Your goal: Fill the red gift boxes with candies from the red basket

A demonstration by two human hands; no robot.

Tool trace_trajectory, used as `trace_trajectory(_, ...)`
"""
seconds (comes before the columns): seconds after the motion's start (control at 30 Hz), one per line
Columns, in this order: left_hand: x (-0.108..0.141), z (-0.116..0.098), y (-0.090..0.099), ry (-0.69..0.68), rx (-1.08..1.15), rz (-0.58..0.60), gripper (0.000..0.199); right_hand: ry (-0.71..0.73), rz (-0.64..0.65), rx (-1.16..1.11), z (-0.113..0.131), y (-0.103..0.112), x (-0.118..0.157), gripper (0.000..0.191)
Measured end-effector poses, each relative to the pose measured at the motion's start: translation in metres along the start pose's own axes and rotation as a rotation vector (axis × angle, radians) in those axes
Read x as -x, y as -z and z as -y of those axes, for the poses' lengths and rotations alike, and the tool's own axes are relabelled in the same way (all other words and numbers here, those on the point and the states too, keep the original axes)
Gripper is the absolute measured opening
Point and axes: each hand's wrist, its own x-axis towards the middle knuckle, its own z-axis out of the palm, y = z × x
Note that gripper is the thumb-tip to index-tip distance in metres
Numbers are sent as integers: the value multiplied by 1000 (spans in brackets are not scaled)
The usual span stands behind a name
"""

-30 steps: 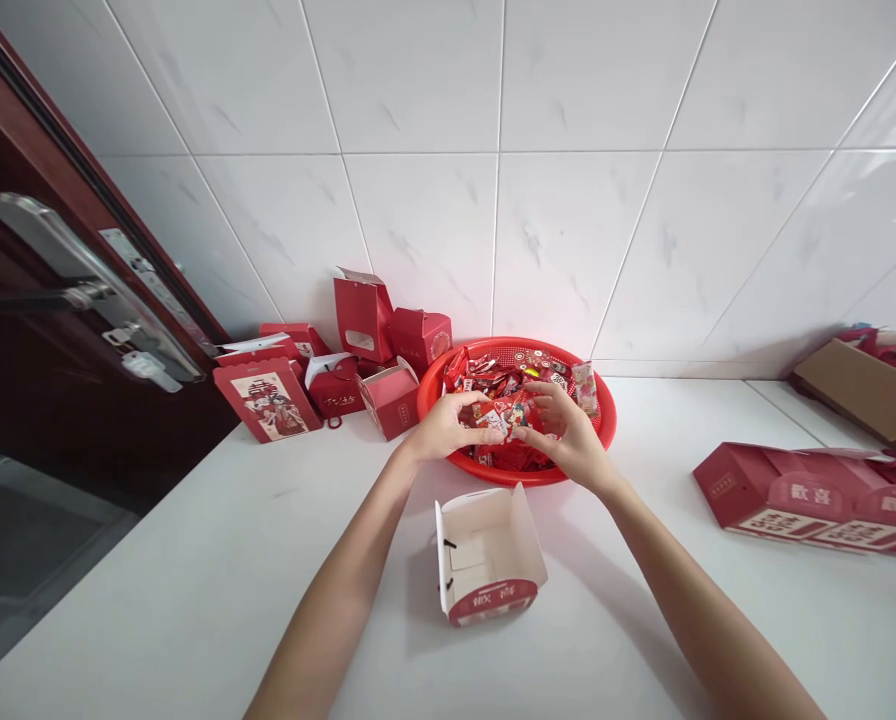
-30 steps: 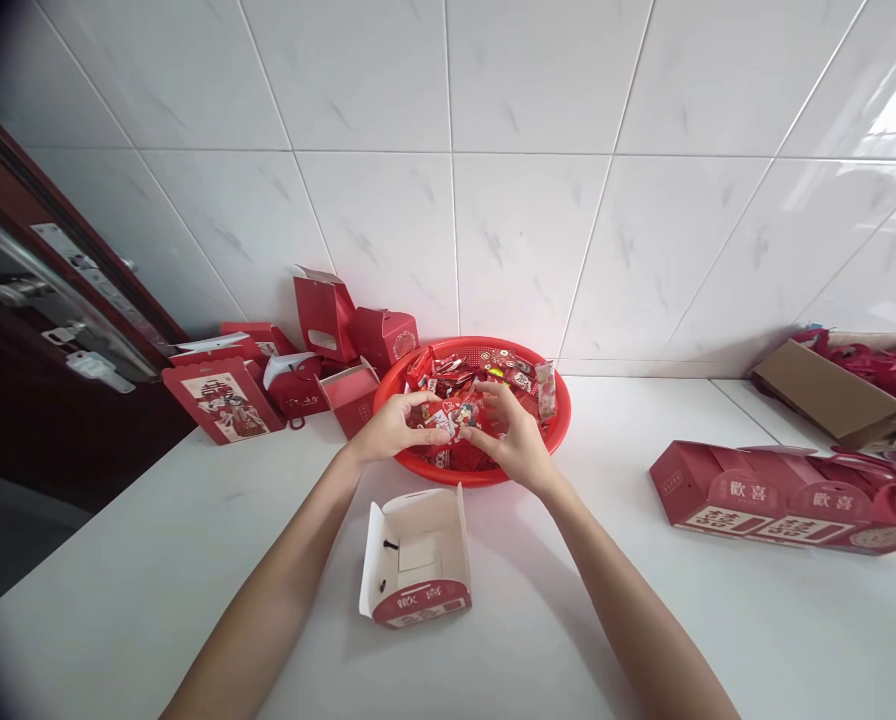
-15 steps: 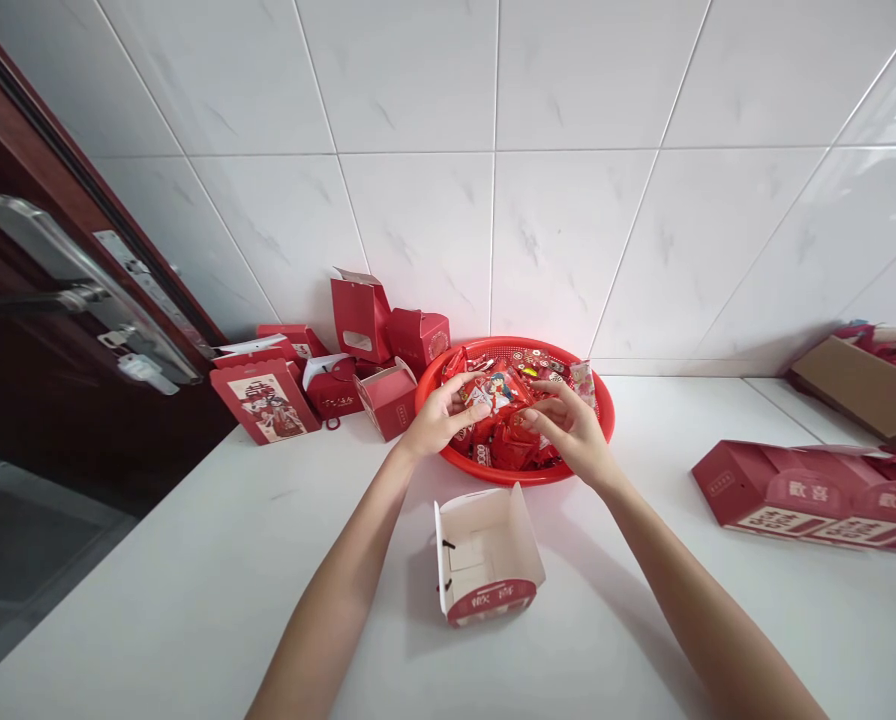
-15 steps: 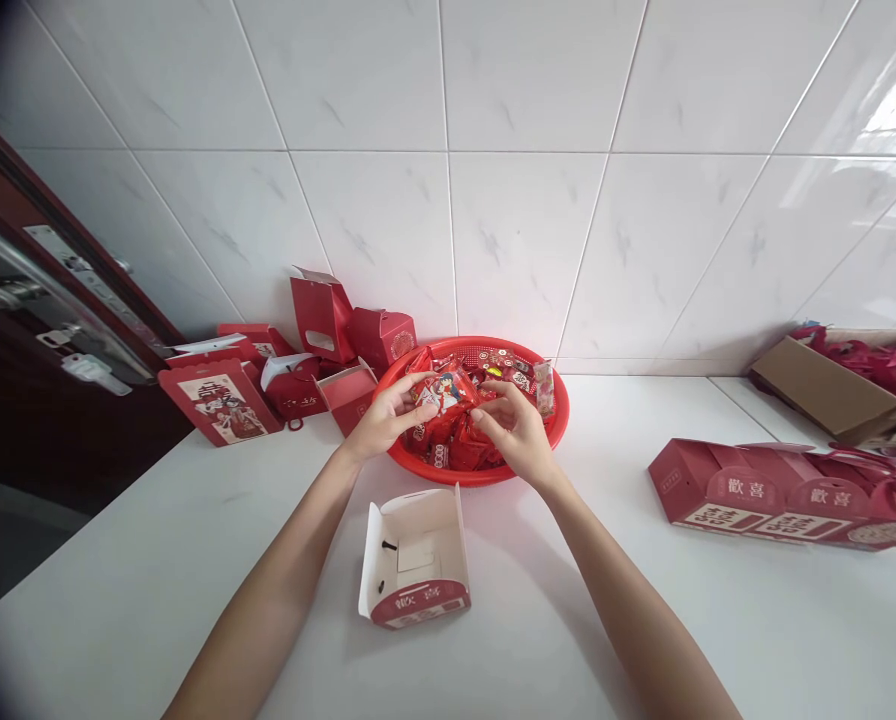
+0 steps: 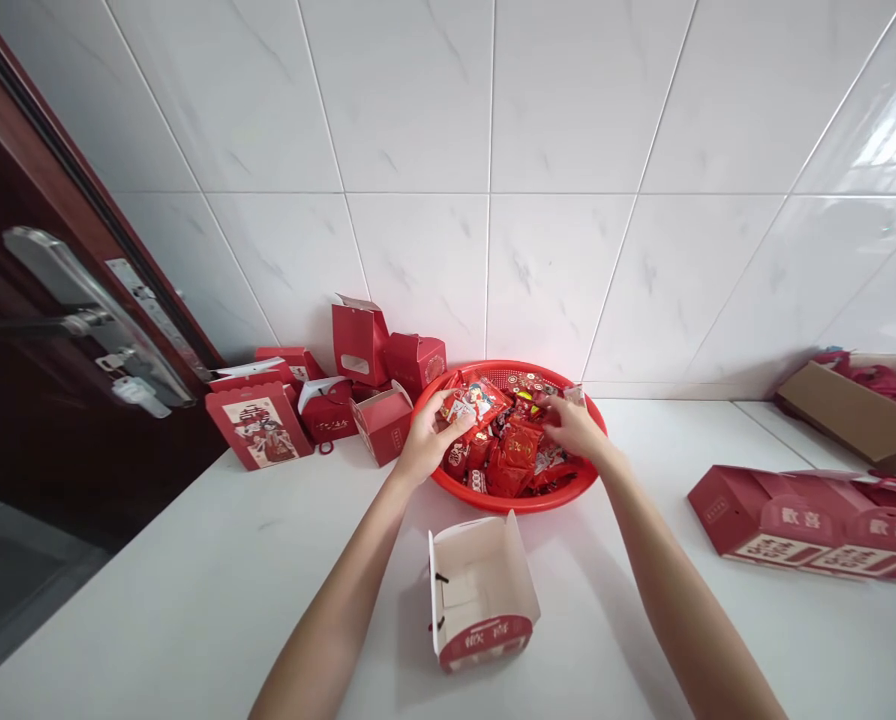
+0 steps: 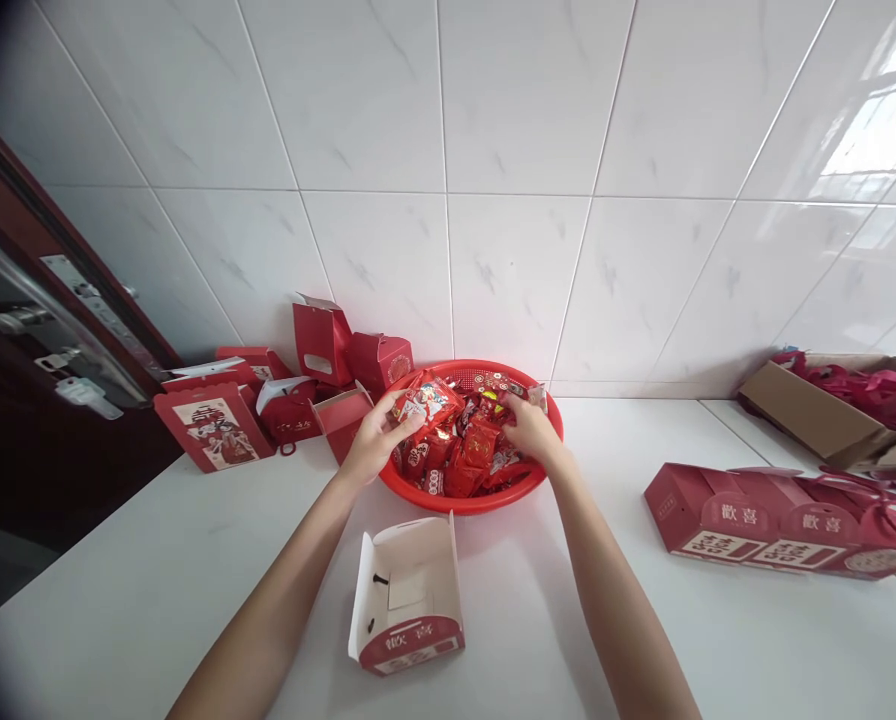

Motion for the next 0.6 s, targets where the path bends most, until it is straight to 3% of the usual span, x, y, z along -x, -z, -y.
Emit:
trace_trajectory(0.13,1,-1,1,13,-36,-1,58,27,151,109,2,-11,-1,76)
trace_trajectory(0.2,1,-1,1,11,-50,2,58,38,185,140,1,-12,0,82)
trace_trajectory(0.6,-1,-4,2,55,-68,25,63,64,238,165,-1,-11,-2,54)
